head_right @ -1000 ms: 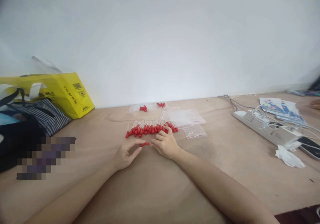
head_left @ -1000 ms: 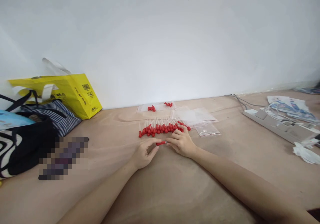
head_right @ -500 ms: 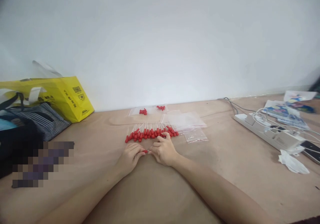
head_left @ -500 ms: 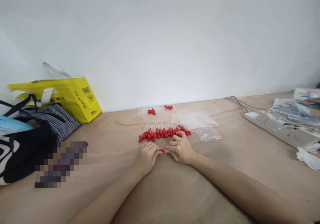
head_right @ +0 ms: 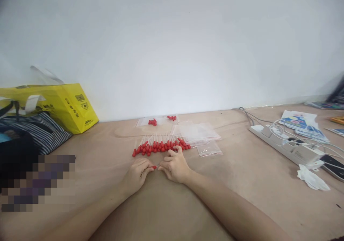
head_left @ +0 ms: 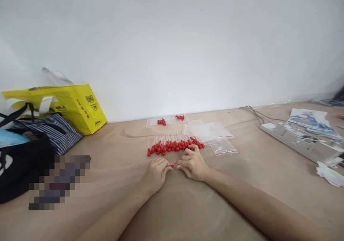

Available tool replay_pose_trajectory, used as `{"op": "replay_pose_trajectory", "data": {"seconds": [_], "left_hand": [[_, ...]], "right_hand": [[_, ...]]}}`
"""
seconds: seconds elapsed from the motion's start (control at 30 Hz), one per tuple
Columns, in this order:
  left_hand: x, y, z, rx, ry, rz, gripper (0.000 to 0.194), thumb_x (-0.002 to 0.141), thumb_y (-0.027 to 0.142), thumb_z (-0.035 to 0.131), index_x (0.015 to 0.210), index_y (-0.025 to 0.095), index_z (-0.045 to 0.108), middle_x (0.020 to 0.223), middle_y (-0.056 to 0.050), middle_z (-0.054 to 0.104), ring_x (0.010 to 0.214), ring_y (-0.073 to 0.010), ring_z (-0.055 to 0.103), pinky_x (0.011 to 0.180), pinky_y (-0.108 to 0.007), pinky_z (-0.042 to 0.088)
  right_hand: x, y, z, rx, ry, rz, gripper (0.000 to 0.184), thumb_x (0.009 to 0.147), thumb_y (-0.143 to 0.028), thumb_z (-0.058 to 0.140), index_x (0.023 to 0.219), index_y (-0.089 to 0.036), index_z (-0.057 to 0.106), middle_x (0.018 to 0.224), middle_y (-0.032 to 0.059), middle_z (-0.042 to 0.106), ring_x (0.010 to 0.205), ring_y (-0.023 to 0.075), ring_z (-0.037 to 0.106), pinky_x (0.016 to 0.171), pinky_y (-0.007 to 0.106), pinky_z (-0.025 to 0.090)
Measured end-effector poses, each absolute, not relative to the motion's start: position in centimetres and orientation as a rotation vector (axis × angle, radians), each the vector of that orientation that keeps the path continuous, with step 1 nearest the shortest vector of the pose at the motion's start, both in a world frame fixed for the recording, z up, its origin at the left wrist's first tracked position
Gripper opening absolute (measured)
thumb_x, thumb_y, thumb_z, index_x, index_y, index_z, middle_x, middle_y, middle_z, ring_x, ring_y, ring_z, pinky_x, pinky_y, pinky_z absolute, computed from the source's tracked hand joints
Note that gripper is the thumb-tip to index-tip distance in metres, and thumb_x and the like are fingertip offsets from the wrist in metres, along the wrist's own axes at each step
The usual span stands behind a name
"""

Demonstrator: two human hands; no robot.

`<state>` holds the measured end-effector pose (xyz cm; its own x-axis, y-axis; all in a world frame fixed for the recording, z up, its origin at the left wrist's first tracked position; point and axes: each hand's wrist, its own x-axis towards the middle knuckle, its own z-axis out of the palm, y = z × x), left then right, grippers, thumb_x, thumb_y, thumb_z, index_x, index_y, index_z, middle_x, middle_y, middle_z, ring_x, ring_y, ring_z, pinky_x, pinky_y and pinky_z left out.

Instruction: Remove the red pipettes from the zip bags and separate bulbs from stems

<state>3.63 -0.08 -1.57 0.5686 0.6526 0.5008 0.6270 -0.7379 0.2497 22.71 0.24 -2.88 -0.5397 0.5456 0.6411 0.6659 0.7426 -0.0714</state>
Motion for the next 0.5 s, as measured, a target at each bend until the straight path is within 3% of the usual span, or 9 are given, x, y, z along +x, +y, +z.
{"op": "replay_pose_trajectory", "data": {"seconds": [0.23, 0.37, 0.5], "left_hand": [[2.1, 0.6, -1.9, 2.610, 1.261, 0.981, 0.026, 0.086, 0.026, 0.036, 0.068, 0.017, 0.054, 0.067, -0.003, 0.058, 0.066, -0.0154, 0.054, 0.062, -0.029, 0.044], [1.6, 0.9, -2.0, 2.580, 1.306, 1.070, 0.021, 0.084, 0.027, 0.041, 0.077, 0.018, 0.058, 0.077, -0.004, 0.059, 0.074, -0.0156, 0.056, 0.070, -0.029, 0.045], [1.3, 0.6, -2.2, 2.500, 1.476, 1.075, 0.019, 0.078, 0.020, 0.042, 0.091, 0.018, 0.056, 0.083, -0.004, 0.057, 0.074, -0.0147, 0.057, 0.066, -0.027, 0.047]], "right_hand": [[23.7, 0.3, -2.6, -1.038, -2.258, -0.216, 0.024, 0.083, -0.029, 0.046, 0.067, -0.020, 0.062, 0.054, -0.0006, 0.054, 0.069, 0.0135, 0.043, 0.079, 0.037, 0.022], [23.8, 0.5, -2.7, -1.117, -2.271, -0.125, 0.022, 0.085, -0.025, 0.042, 0.088, -0.020, 0.063, 0.070, 0.0031, 0.059, 0.070, 0.0142, 0.046, 0.069, 0.032, 0.028], [23.3, 0.5, -3.4, -1.099, -2.264, 0.065, 0.031, 0.085, -0.014, 0.036, 0.109, -0.015, 0.055, 0.083, 0.0069, 0.056, 0.073, 0.0137, 0.050, 0.065, 0.026, 0.037]]}}
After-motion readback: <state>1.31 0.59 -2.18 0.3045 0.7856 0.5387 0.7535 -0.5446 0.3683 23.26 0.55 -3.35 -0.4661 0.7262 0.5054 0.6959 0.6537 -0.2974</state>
